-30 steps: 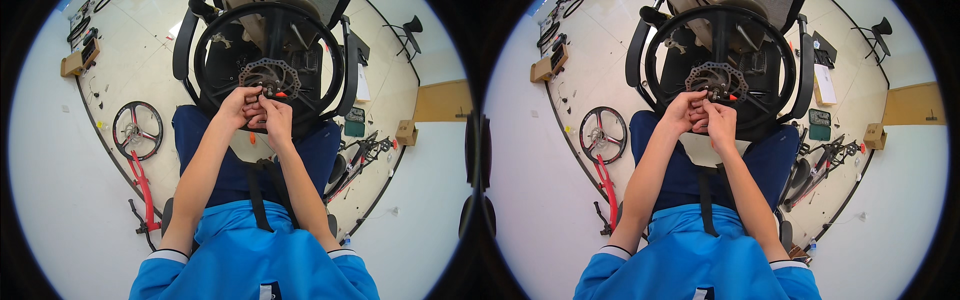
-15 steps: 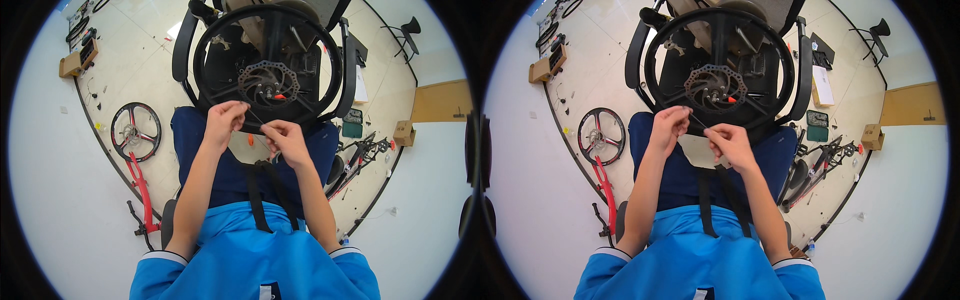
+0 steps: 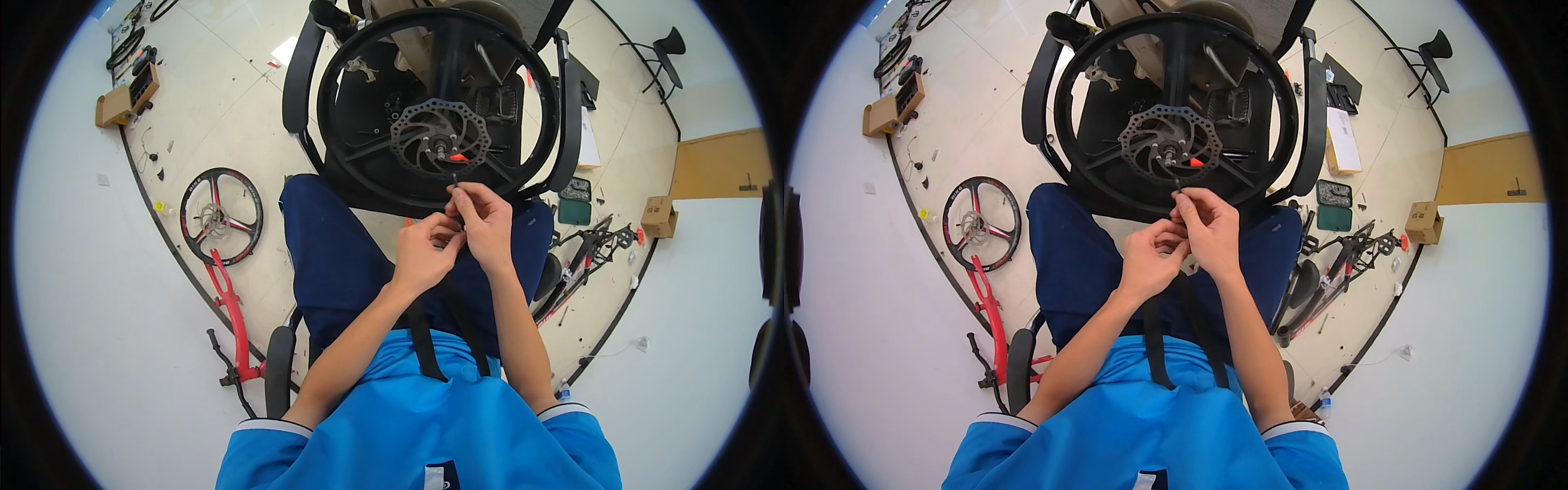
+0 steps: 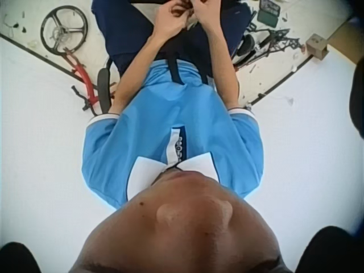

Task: The person is assembling a bicycle disc brake rotor onto a wheel hub. They use a small tool to tighten the mounting bolts on the rotor while the wheel is resting on a chair.

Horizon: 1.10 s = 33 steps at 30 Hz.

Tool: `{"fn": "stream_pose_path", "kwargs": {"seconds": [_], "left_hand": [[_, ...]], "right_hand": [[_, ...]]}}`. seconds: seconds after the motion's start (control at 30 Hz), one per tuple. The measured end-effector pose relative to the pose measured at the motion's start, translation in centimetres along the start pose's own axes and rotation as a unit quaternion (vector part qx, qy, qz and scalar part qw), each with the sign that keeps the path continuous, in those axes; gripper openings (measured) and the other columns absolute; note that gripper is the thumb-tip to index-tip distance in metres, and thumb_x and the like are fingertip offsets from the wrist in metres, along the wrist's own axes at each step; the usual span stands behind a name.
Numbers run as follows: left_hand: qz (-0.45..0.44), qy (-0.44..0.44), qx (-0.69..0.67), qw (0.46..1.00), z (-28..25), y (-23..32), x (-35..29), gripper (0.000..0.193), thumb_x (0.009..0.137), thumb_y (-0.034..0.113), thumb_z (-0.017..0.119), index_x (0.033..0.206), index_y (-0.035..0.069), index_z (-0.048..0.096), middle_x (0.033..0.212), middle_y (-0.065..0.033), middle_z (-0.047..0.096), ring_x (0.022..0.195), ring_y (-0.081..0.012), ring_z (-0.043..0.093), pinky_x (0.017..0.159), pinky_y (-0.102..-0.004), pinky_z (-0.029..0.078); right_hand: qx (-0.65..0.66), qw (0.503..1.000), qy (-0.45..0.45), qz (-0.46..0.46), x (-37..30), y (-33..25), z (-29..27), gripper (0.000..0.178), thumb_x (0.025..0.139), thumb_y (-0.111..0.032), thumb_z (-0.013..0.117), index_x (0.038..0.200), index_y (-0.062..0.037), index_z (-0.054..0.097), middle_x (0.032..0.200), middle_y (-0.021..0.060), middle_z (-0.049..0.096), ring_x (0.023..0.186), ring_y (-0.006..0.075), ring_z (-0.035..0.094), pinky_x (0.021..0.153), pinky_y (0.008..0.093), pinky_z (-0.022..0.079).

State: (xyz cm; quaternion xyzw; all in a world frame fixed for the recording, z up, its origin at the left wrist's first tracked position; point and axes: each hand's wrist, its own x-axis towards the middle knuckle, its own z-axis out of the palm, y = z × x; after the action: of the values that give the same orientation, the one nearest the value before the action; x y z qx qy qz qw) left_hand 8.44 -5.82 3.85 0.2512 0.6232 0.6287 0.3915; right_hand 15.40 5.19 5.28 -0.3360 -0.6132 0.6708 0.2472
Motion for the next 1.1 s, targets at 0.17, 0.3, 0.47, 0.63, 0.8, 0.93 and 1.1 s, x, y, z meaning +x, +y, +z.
{"fn": "stream_pose_path", "kwargs": {"seconds": [0.17,0.3,0.47,0.63,0.8,0.93,1.1], "left_hand": [[0.185,0.096,0.156,0.966,-1.5,1.8,2.8,0.006,0.081,0.005,0.077,0.084,0.001,0.073,0.074,-0.0076,0.071,0.06,-0.01,0.063,0.055,-0.0238,0.047],[0.319,0.139,0.255,0.902,-3.8,3.5,8.3,0.017,0.078,0.006,0.078,0.093,0.001,0.073,0.08,-0.0095,0.066,0.067,-0.0199,0.063,0.061,-0.0293,0.05],[0.376,0.112,0.335,0.857,-2.3,2.8,10.2,0.024,0.075,0.007,0.078,0.097,-0.002,0.072,0.089,-0.013,0.067,0.086,-0.0305,0.065,0.077,-0.0364,0.054],[0.399,0.169,0.341,0.834,-1.4,1.0,11.1,0.017,0.075,-0.003,0.073,0.092,-0.001,0.072,0.086,-0.0105,0.065,0.082,-0.028,0.064,0.073,-0.0362,0.054],[0.413,0.175,0.356,0.82,-1.1,0.8,11.5,0.015,0.073,-0.002,0.074,0.087,0.0,0.07,0.084,-0.0094,0.063,0.079,-0.0273,0.062,0.07,-0.0358,0.053],[0.419,0.184,0.361,0.812,-0.9,0.9,11.7,0.013,0.072,-0.002,0.075,0.084,0.0,0.069,0.082,-0.0091,0.061,0.077,-0.0271,0.061,0.068,-0.0359,0.052],[0.414,0.196,0.352,0.816,-0.4,1.0,11.8,0.012,0.072,-0.003,0.074,0.081,0.0,0.067,0.08,-0.009,0.06,0.076,-0.0276,0.06,0.067,-0.036,0.052]], "right_hand": [[-0.205,0.972,0.015,-0.113,2.4,-1.4,-2.4,0.012,0.097,-0.006,0.063,0.104,0.0029,0.067,0.075,0.0061,0.062,0.065,0.0114,0.058,0.061,0.0263,0.047],[-0.383,0.883,-0.051,-0.267,5.7,-3.6,-3.7,0.011,0.092,-0.005,0.066,0.102,-0.0006,0.068,0.088,0.0146,0.068,0.073,0.0303,0.066,0.066,0.0342,0.051],[-0.454,0.814,-0.105,-0.348,8.0,-4.3,-4.4,0.011,0.089,-0.005,0.066,0.099,-0.0042,0.068,0.09,0.0107,0.068,0.077,0.0322,0.067,0.066,0.0367,0.053],[-0.506,0.762,-0.129,-0.383,8.9,-5.1,-4.5,0.009,0.087,-0.01,0.067,0.096,-0.0069,0.068,0.086,0.0068,0.067,0.077,0.0288,0.067,0.063,0.0382,0.052],[-0.557,0.698,-0.19,-0.409,10.2,-7.4,-4.6,0.01,0.083,-0.011,0.07,0.092,-0.0064,0.069,0.082,0.0064,0.066,0.078,0.0271,0.066,0.068,0.0377,0.053],[-0.599,0.606,-0.255,-0.457,12.4,-9.4,-4.1,0.009,0.079,-0.014,0.073,0.083,-0.0071,0.069,0.077,0.0044,0.064,0.078,0.0259,0.064,0.071,0.0375,0.053],[-0.598,0.588,-0.297,-0.457,14.4,-11.0,-3.9,0.018,0.077,-0.021,0.077,0.077,-0.0066,0.066,0.075,0.0046,0.061,0.076,0.027,0.063,0.068,0.0386,0.051]]}}
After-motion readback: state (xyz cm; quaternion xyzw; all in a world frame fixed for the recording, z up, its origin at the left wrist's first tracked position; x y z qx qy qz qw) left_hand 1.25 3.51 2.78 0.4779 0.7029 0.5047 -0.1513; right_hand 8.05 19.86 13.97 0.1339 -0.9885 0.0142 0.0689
